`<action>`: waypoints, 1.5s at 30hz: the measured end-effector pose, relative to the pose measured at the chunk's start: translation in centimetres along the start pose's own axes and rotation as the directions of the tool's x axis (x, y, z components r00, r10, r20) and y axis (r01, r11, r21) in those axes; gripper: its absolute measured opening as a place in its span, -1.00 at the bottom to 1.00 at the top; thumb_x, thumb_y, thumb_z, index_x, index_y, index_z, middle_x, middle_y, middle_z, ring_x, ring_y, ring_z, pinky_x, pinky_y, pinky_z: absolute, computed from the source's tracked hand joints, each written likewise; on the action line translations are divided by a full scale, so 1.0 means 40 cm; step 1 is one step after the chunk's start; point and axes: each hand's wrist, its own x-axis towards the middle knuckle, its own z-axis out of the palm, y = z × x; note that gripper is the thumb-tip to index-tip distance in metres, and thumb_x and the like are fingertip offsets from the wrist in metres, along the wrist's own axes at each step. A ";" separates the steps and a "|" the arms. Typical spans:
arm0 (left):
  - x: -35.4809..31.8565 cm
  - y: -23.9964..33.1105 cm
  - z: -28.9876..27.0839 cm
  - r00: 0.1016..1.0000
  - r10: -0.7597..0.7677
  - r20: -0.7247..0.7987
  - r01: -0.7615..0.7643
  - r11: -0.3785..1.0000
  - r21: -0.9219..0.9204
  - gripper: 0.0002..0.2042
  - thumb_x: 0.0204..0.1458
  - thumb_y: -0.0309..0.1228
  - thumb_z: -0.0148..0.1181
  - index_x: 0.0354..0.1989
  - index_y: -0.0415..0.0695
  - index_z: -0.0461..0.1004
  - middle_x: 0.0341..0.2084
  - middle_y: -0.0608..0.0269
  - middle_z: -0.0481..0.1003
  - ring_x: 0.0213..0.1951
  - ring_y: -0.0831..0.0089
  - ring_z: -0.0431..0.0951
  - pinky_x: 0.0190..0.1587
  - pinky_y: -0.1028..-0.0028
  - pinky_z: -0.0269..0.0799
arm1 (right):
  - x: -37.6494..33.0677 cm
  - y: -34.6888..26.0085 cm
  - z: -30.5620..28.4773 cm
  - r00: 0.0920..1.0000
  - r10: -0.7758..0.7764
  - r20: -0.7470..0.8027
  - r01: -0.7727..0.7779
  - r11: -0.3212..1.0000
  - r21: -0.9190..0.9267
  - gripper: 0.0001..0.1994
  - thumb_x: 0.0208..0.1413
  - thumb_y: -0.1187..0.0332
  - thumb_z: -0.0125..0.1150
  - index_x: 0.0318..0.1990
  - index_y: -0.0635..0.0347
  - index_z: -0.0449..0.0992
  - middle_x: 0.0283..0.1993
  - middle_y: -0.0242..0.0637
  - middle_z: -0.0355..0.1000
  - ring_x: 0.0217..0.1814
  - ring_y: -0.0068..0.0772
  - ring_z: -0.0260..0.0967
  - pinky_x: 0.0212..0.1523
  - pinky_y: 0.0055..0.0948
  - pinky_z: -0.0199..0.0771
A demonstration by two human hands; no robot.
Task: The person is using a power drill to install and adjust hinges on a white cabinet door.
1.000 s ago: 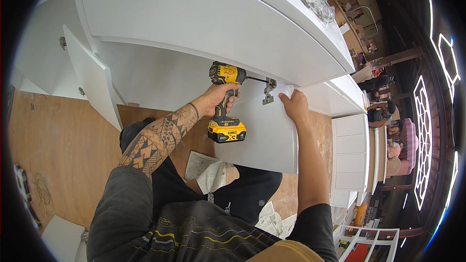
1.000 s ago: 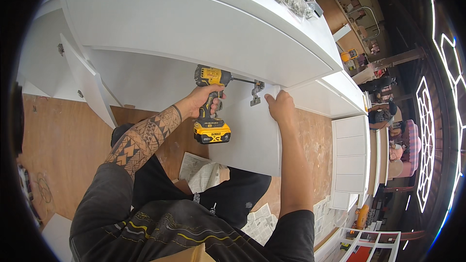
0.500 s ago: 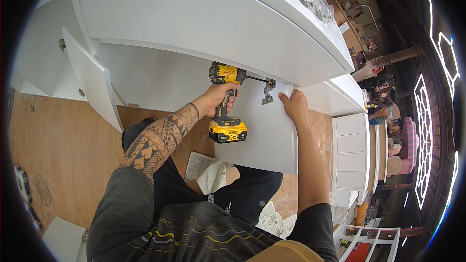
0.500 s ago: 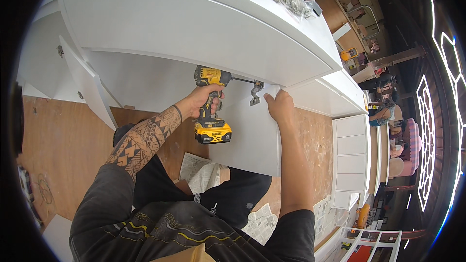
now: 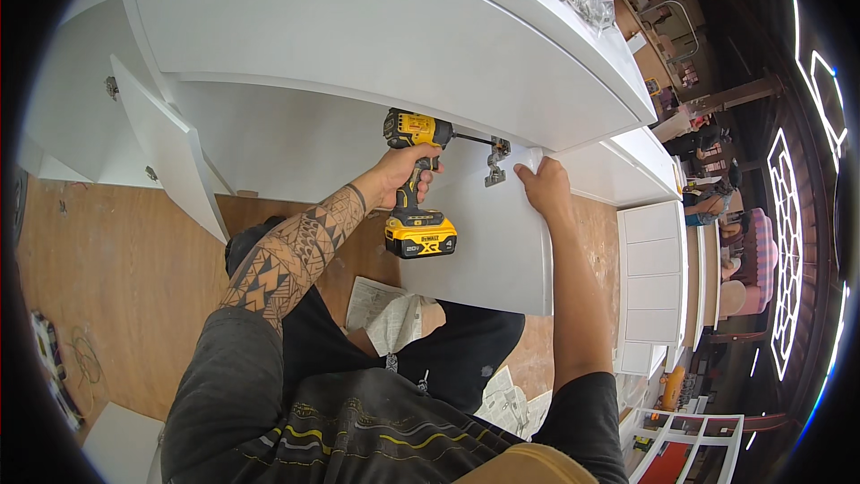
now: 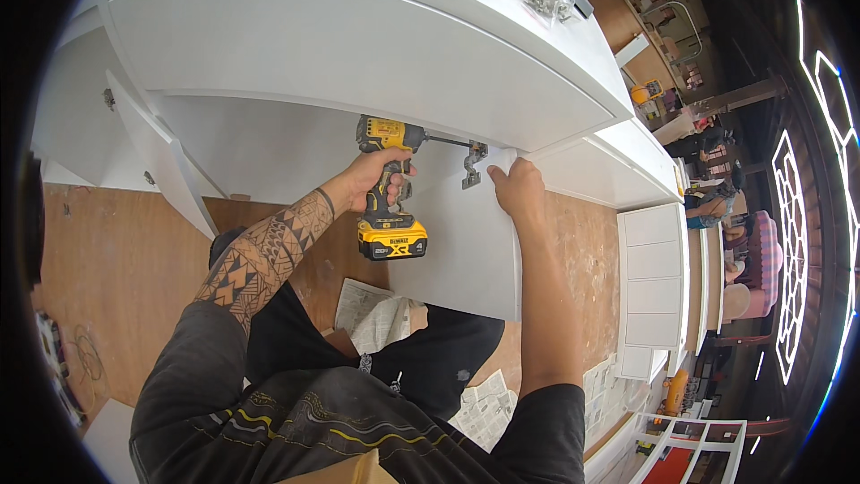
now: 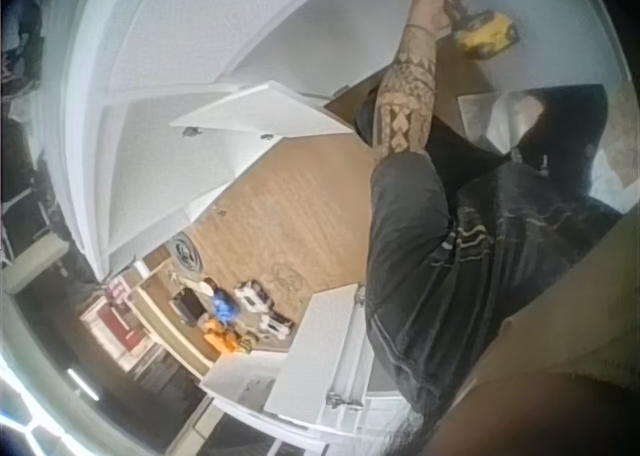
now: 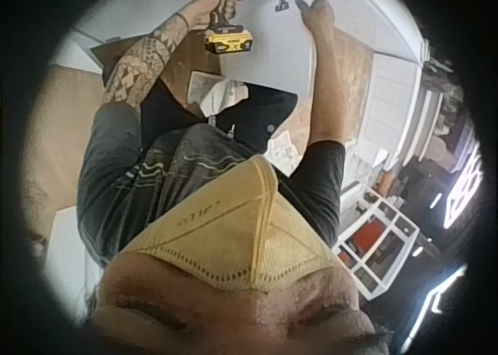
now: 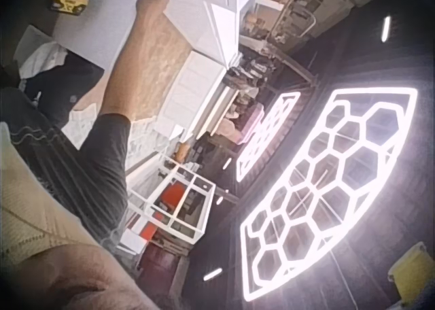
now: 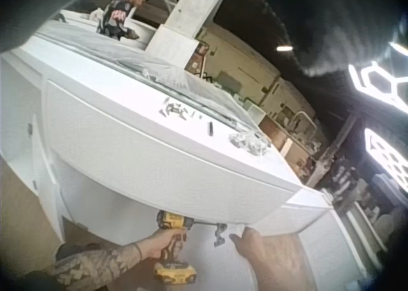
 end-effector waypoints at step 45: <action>0.286 -0.407 -0.532 0.959 -0.243 -0.146 0.201 0.947 -0.252 -0.65 0.13 -0.05 0.35 -0.25 -0.12 0.54 -0.70 0.55 0.34 -0.68 0.64 0.33 -0.56 0.54 0.34 | -0.017 -0.028 -0.020 0.998 0.064 -0.022 -0.064 0.998 0.023 -0.51 0.12 0.16 0.48 -0.53 0.42 0.38 -0.58 0.03 0.37 -0.53 0.03 0.36 -0.43 -0.08 0.37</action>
